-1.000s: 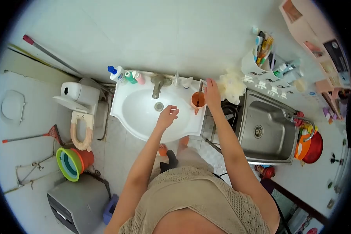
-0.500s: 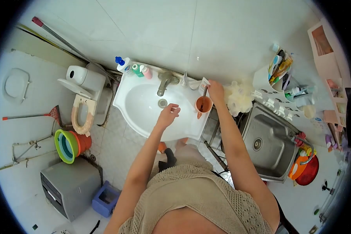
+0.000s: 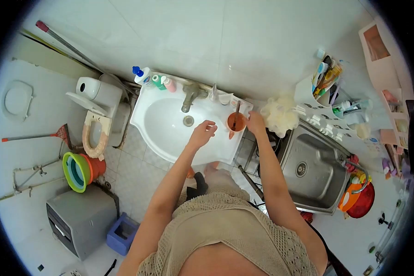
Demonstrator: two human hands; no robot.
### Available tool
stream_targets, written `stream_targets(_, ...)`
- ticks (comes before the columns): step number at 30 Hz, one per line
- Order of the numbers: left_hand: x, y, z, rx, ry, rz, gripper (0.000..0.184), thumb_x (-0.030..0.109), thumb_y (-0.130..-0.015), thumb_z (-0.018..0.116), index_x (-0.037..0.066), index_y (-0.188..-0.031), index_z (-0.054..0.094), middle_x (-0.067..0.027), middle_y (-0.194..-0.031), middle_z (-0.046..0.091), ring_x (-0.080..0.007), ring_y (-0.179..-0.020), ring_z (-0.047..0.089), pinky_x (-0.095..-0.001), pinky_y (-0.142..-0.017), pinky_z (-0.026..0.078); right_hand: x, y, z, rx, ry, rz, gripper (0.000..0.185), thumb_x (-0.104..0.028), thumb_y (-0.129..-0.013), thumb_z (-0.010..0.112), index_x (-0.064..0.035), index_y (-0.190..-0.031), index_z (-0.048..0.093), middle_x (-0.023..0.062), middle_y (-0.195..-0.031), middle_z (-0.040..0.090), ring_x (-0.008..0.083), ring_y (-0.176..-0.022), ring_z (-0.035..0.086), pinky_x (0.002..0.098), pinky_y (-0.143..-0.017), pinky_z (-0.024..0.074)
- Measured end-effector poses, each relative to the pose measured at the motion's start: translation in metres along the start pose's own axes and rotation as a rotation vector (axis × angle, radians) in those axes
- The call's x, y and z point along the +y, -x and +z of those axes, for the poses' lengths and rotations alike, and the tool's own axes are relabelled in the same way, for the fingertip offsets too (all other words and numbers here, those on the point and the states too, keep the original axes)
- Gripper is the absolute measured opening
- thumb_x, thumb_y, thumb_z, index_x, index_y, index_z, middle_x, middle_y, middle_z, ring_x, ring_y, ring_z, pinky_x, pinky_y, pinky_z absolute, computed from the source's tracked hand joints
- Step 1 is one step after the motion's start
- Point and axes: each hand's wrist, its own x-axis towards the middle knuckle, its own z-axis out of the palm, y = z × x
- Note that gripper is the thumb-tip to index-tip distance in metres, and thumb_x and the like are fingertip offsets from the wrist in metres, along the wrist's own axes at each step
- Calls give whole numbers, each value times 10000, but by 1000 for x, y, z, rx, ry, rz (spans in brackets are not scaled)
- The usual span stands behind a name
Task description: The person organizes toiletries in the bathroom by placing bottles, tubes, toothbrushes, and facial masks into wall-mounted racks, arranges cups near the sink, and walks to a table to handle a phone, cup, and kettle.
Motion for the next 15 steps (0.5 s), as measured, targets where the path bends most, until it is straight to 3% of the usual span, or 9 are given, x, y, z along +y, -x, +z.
stream_targets(2, -1, 0, 0, -7, -12, -2, 382, 286, -903, 574, -4, -1151, 566, -82, -944, 657, -156, -787, 653, -268, -686, 475, 2, 7, 10, -122, 87, 54, 305, -249, -843, 574, 20, -983, 613, 210, -1000, 650, 350, -927, 626, 412, -786, 503)
stream_targets(4, -3, -2, 0, -8, -36, -15, 378, 279, -900, 574, -5, -1149, 567, -79, -946, 651, -151, -790, 648, -266, -693, 474, 1, 9, 15, -451, -229, 268, 332, -286, -877, 516, 33, -917, 603, 228, -987, 639, 381, -915, 614, 457, -775, 498)
stream_targets(5, -4, -1, 1, -7, -36, -17, 378, 279, -900, 574, -5, -1149, 567, -79, -946, 651, -151, -790, 648, -266, -693, 474, -2, 14, 22, -174, -56, 136, 299, -276, -883, 508, 5, -892, 606, 211, -917, 648, 404, -869, 617, 484, -748, 496)
stream_targets(6, -5, 0, 1, -9, -15, -20, 376, 273, -898, 574, -7, -1148, 567, -77, -947, 648, -150, -789, 647, -265, -698, 474, -4, 15, 23, -177, -56, 136, 299, -276, -883, 508, 5, -892, 606, 211, -917, 648, 404, -869, 617, 484, -748, 496)
stream_targets(8, -4, 2, 2, -10, 6, -22, 374, 268, -896, 574, -9, -1146, 567, -75, -947, 645, -148, -787, 645, -264, -703, 474, -8, 13, 22, 36, -33, 98, 260, -266, -883, 511, -24, -889, 608, 202, -882, 650, 406, -852, 620, 492, -734, 496)
stream_targets(15, -11, 5, -3, 11, -6, -25, 373, 265, -900, 575, -11, -1150, 565, -75, -950, 642, -151, -782, 643, -265, -707, 476, -17, -9, 2, -61, -31, 83, 262, -287, -858, 572, -44, -952, 600, 192, -925, 649, 396, -889, 616, 494, -743, 492)
